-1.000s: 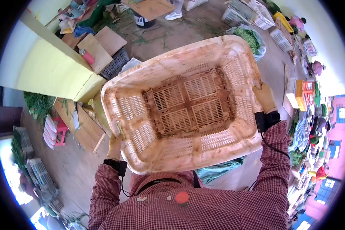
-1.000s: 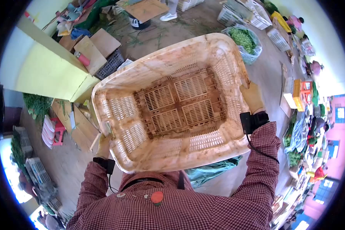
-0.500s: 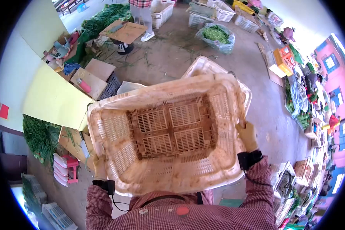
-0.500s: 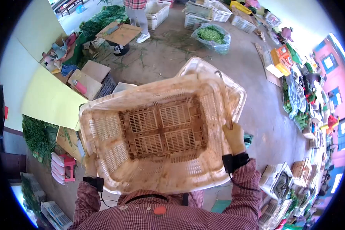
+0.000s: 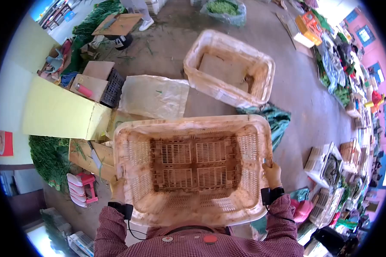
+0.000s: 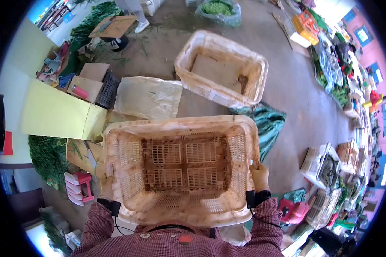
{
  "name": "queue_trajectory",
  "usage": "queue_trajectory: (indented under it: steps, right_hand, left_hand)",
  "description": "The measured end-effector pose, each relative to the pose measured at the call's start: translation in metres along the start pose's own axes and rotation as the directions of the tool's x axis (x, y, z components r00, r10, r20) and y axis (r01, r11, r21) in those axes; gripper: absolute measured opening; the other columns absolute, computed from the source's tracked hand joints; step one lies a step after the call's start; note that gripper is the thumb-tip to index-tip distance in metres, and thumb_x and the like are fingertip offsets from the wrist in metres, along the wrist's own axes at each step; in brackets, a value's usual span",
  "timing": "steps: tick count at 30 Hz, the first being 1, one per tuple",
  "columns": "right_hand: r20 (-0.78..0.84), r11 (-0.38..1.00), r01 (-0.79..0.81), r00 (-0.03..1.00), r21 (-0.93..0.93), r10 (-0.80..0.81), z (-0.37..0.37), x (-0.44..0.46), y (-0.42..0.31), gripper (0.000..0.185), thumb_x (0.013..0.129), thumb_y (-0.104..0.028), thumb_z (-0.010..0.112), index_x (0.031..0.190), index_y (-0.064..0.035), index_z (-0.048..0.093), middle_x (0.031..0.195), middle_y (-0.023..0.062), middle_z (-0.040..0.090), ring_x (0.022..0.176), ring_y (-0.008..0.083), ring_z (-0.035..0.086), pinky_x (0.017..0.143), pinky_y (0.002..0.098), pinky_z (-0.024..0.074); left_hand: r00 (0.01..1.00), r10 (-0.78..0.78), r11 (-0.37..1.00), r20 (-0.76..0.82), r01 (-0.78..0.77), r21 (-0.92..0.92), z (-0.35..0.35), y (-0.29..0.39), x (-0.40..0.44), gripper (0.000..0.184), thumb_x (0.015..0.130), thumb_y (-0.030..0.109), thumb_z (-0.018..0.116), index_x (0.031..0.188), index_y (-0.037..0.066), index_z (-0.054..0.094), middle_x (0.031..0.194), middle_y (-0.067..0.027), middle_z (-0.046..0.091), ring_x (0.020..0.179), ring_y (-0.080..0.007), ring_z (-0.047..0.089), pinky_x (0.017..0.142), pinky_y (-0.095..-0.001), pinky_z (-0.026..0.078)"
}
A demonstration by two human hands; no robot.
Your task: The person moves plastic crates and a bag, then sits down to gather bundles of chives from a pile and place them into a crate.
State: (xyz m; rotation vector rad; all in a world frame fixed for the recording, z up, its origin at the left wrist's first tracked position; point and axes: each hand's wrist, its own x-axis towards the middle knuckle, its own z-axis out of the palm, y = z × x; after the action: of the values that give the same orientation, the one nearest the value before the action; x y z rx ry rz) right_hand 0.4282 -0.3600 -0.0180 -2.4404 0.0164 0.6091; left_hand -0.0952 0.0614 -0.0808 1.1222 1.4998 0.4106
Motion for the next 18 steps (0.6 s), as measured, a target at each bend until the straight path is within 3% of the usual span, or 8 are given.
queue_trajectory:
  steps: [4, 7, 9, 12, 14, 16, 17, 18]
  right_hand:
    - [-0.020, 0.996, -0.057, 0.998, 0.066, 0.058, -0.010, 0.022, 0.067, 0.012, 0.085, -0.014, 0.072, 0.083, -0.0030, 0.066, 0.066, -0.0013, 0.058, 0.053, 0.0083, 0.053, 0.047, 0.0278, 0.0441]
    - [-0.041, 0.983, -0.097, 0.994, 0.153, 0.105, -0.030, 0.035, 0.114, 0.021, 0.083, -0.019, 0.075, 0.085, 0.0008, 0.068, 0.067, 0.0019, 0.062, 0.057, 0.0115, 0.056, 0.051, 0.0327, 0.0463]
    - [-0.022, 0.966, -0.136, 0.989, 0.220, 0.144, -0.026, 0.053, 0.146, 0.018, 0.086, -0.017, 0.074, 0.088, 0.0001, 0.069, 0.069, 0.0012, 0.062, 0.058, 0.0107, 0.056, 0.051, 0.0307, 0.0458]
    - [0.018, 0.916, -0.212, 0.975, 0.342, 0.219, -0.017, 0.077, 0.183, 0.016, 0.089, -0.016, 0.072, 0.092, -0.0004, 0.069, 0.073, 0.0003, 0.062, 0.059, 0.0101, 0.056, 0.050, 0.0287, 0.0456]
    - [0.027, 0.883, -0.250, 0.965, 0.396, 0.261, -0.008, 0.091, 0.209, 0.018, 0.092, -0.019, 0.072, 0.088, -0.0022, 0.066, 0.071, 0.0003, 0.061, 0.057, 0.0109, 0.056, 0.048, 0.0295, 0.0459]
    - [0.030, 0.901, -0.285, 0.956, 0.327, 0.291, -0.001, 0.114, 0.241, 0.017, 0.092, -0.019, 0.071, 0.093, -0.0026, 0.066, 0.073, 0.0004, 0.062, 0.058, 0.0112, 0.058, 0.050, 0.0287, 0.0462]
    - [0.024, 0.913, -0.307, 0.950, 0.269, 0.312, 0.004, 0.128, 0.255, 0.017, 0.092, -0.015, 0.071, 0.102, -0.0011, 0.067, 0.076, 0.0004, 0.063, 0.062, 0.0108, 0.059, 0.053, 0.0270, 0.0467]
    - [0.036, 0.877, -0.327, 0.941, 0.352, 0.337, 0.012, 0.142, 0.273, 0.015, 0.092, -0.014, 0.072, 0.101, -0.0023, 0.068, 0.078, 0.0003, 0.064, 0.062, 0.0111, 0.059, 0.053, 0.0270, 0.0466]
  left_hand:
    - [0.987, 0.068, 0.992, 0.143, -0.082, 0.093, 0.040, 0.001, 0.023, 0.030, 0.090, 0.019, 0.056, 0.114, 0.003, 0.065, 0.098, -0.0030, 0.065, 0.081, -0.0132, 0.061, 0.074, -0.0283, 0.049]
    - [0.952, -0.176, 0.979, 0.251, 0.196, -0.056, 0.094, 0.022, 0.013, 0.035, 0.093, 0.027, 0.057, 0.116, 0.002, 0.064, 0.102, -0.0048, 0.066, 0.088, -0.0166, 0.063, 0.082, -0.0296, 0.050]
    - [0.960, -0.132, 0.991, 0.248, 0.135, 0.004, 0.116, -0.018, 0.056, 0.038, 0.094, 0.031, 0.058, 0.117, 0.002, 0.064, 0.107, -0.0056, 0.066, 0.092, -0.0178, 0.062, 0.085, -0.0307, 0.049]
    - [0.961, -0.014, 0.996, 0.276, -0.011, 0.087, 0.173, 0.012, 0.056, 0.039, 0.094, 0.033, 0.058, 0.117, 0.002, 0.063, 0.108, -0.0046, 0.065, 0.097, -0.0175, 0.059, 0.088, -0.0318, 0.048]
    - [0.948, 0.037, 0.862, 0.316, -0.191, 0.470, 0.208, 0.067, 0.042, 0.036, 0.093, 0.029, 0.060, 0.114, 0.000, 0.061, 0.107, -0.0030, 0.062, 0.097, -0.0155, 0.056, 0.087, -0.0317, 0.047]
    - [0.931, 0.046, 0.972, 0.362, -0.125, 0.199, 0.225, 0.010, 0.091, 0.031, 0.092, 0.023, 0.062, 0.111, -0.001, 0.060, 0.103, -0.0023, 0.060, 0.095, -0.0154, 0.055, 0.086, -0.0325, 0.046]
    - [0.936, -0.001, 0.931, 0.352, -0.127, 0.342, 0.240, 0.015, 0.100, 0.029, 0.090, 0.018, 0.063, 0.113, 0.000, 0.060, 0.103, -0.0025, 0.061, 0.097, -0.0159, 0.054, 0.086, -0.0323, 0.046]
    - [0.933, -0.021, 0.952, 0.358, -0.091, 0.293, 0.255, 0.010, 0.105, 0.033, 0.089, 0.018, 0.064, 0.116, 0.000, 0.060, 0.104, -0.0038, 0.062, 0.098, -0.0166, 0.055, 0.086, -0.0322, 0.046]
